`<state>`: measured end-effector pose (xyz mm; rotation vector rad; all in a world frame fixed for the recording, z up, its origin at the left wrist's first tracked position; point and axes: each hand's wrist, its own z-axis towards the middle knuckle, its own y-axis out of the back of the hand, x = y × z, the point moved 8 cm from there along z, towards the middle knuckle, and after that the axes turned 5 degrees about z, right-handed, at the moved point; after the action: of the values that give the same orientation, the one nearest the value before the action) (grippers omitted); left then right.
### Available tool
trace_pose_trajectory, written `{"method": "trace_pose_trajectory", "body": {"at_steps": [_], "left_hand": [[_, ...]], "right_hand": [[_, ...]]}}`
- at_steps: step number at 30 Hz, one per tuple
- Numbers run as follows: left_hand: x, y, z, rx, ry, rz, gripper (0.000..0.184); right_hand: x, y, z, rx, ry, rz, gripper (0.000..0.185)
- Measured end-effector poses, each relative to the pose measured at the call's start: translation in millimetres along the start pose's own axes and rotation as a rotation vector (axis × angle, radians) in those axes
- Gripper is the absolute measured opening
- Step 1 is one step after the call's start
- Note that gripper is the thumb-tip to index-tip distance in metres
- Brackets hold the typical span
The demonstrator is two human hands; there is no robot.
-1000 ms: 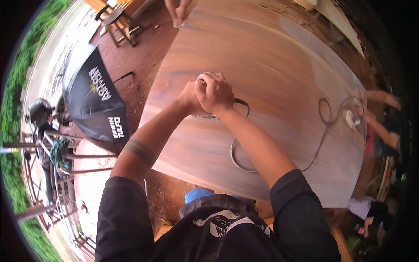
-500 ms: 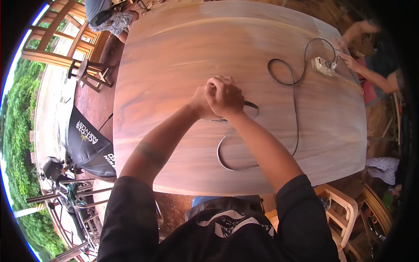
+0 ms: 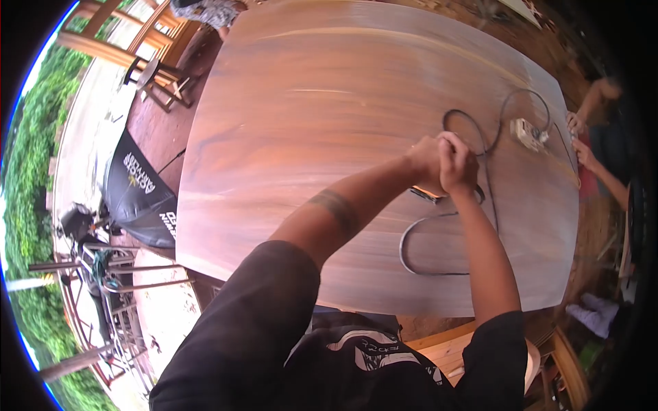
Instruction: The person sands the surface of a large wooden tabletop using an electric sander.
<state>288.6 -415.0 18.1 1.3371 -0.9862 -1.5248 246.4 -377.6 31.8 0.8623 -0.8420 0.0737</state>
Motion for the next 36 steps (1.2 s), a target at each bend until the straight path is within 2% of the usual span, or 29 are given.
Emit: {"method": "trace_pose_trajectory", "body": {"at_steps": [4, 8, 11, 18, 19, 23, 31, 36], "left_hand": [[10.6, 17.2, -31.0, -0.129, -0.057, -0.088, 0.036], [49.6, 26.7, -80.7, -0.007, 0.005, -0.096, 0.042], [84.6, 50.0, -128.5, -0.137, 0.046, -0.061, 0.037], [175.5, 89.0, -240.6, -0.019, 0.209, -0.023, 0.035], [185.0, 103.8, -259.4, -0.115, 0.23, -0.025, 0.036], [229.1, 125.1, -325.9, -0.228, 0.257, -0.027, 0.039], [288.8, 167.5, -445.3, -0.29, 0.341, -0.006, 0.041], [312.0, 192.7, -502.0, -0.284, 0.379, 0.013, 0.036]], "right_hand": [[27.1, -21.6, -4.2, 0.046, -0.008, 0.01, 0.023], [75.2, -68.5, -4.8, 0.095, 0.028, 0.001, 0.023], [118.9, -113.7, -2.1, 0.127, 0.044, 0.028, 0.022], [221.1, -225.1, 6.3, 0.234, 0.135, 0.06, 0.022], [236.0, -240.9, 6.2, 0.24, 0.151, 0.064, 0.022], [291.6, -298.9, 6.3, 0.273, 0.194, 0.082, 0.024], [395.2, -396.0, -8.7, 0.408, 0.232, 0.113, 0.031], [449.0, -445.2, -19.1, 0.479, 0.268, 0.126, 0.038]]}}
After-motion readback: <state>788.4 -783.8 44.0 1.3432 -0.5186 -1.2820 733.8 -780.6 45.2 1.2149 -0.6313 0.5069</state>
